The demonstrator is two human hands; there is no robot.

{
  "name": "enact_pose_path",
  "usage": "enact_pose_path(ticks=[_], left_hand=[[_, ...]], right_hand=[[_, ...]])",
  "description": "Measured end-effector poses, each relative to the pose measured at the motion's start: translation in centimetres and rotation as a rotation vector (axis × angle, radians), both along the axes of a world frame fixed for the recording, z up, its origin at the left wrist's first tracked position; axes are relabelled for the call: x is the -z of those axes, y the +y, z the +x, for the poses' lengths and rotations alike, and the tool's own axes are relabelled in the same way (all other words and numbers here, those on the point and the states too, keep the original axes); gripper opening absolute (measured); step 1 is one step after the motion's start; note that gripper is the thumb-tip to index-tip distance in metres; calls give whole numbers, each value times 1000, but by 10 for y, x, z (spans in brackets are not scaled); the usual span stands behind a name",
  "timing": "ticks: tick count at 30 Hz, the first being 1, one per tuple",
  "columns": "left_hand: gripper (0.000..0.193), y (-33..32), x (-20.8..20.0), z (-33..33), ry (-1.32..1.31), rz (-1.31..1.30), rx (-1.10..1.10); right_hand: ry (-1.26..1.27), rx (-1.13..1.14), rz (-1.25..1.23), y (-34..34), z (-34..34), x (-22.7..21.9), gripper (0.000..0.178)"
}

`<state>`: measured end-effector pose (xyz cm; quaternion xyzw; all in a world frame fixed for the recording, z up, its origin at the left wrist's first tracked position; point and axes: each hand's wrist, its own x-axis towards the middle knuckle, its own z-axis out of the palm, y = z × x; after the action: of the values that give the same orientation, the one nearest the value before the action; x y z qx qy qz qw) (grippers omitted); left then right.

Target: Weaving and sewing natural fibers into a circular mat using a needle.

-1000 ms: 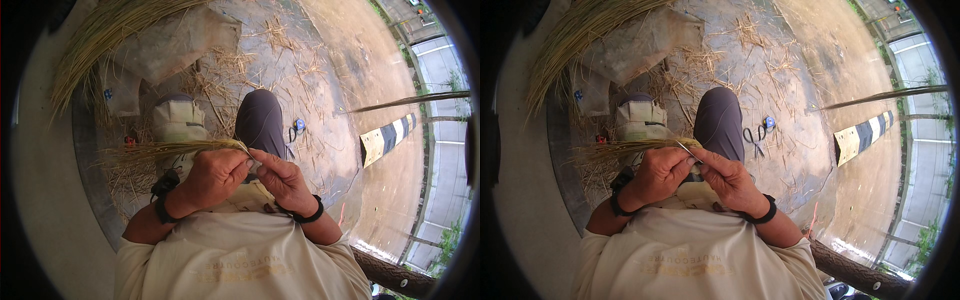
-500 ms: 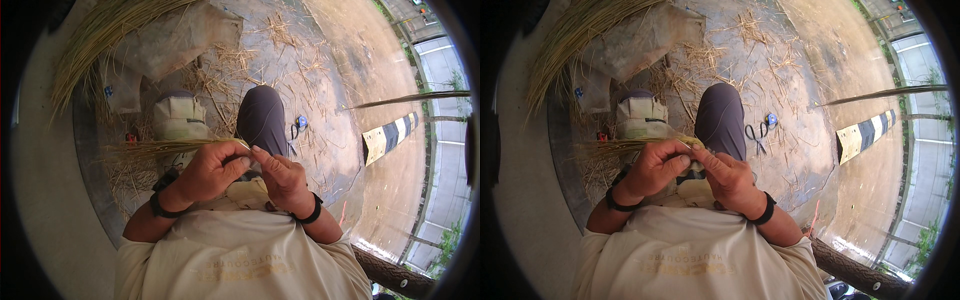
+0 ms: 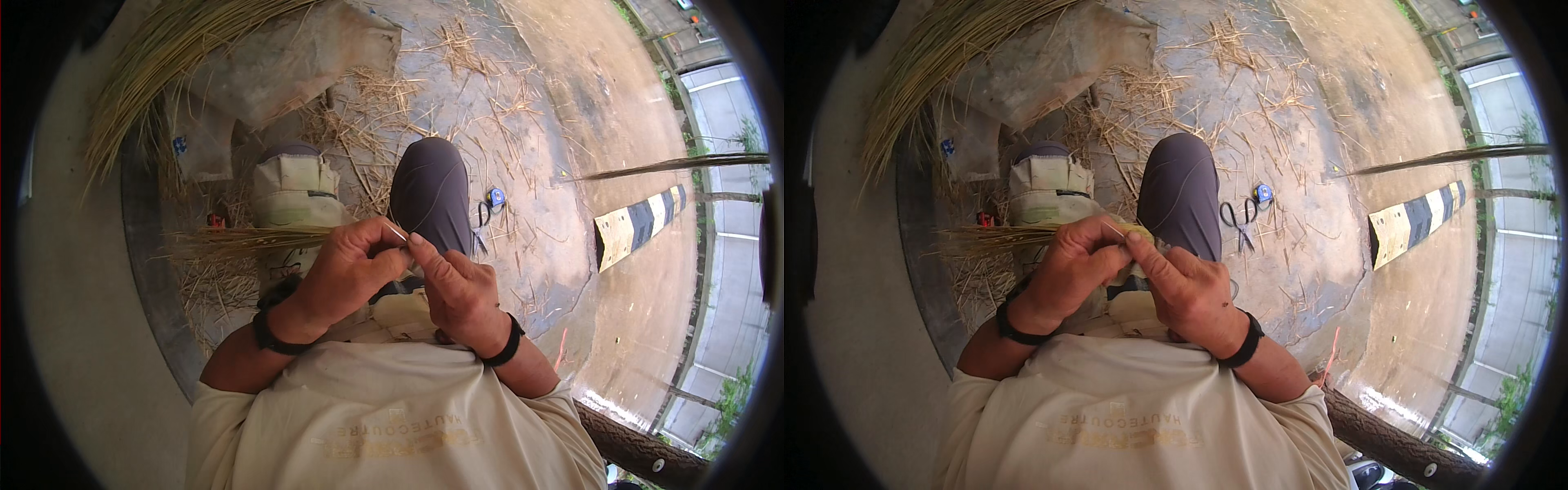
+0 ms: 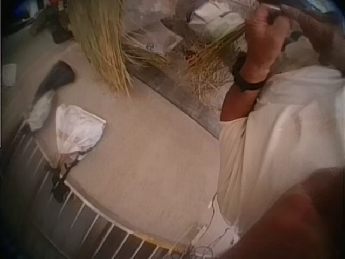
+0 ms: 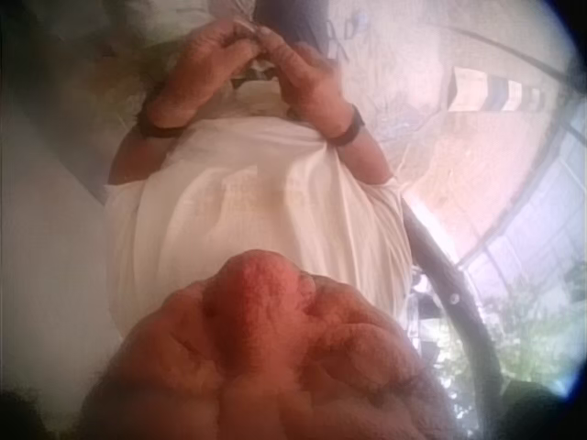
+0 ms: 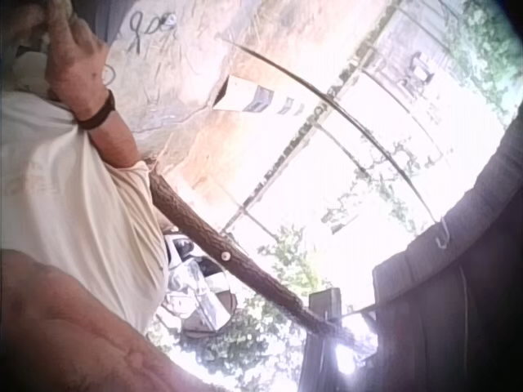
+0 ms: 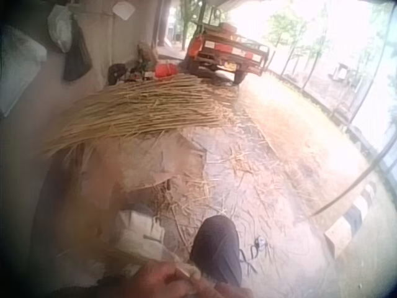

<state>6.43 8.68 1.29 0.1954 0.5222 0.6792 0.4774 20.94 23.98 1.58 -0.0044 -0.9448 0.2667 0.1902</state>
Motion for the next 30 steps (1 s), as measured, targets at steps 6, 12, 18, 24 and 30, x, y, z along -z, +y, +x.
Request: enact_pose_path(ticks=[6, 12, 18, 24, 30], left_hand=[[5, -1, 2, 2, -18, -52, -71], [7, 3, 2, 5, 51, -73, -72], [7, 0, 0, 3, 16, -69, -45], [6, 2, -1, 3, 42, -56, -51], [5, 2, 3, 4, 186, -99, -64]], right_hand=[[0, -30, -103, -1, -7, 2, 73], [-36, -31, -672, -7, -4, 18, 56], [-240, -9, -994, -5, -2, 1, 43], [-310, -32, -1199, 0, 2, 3, 39], [-335, -15, -1468, 2, 4, 4, 38]])
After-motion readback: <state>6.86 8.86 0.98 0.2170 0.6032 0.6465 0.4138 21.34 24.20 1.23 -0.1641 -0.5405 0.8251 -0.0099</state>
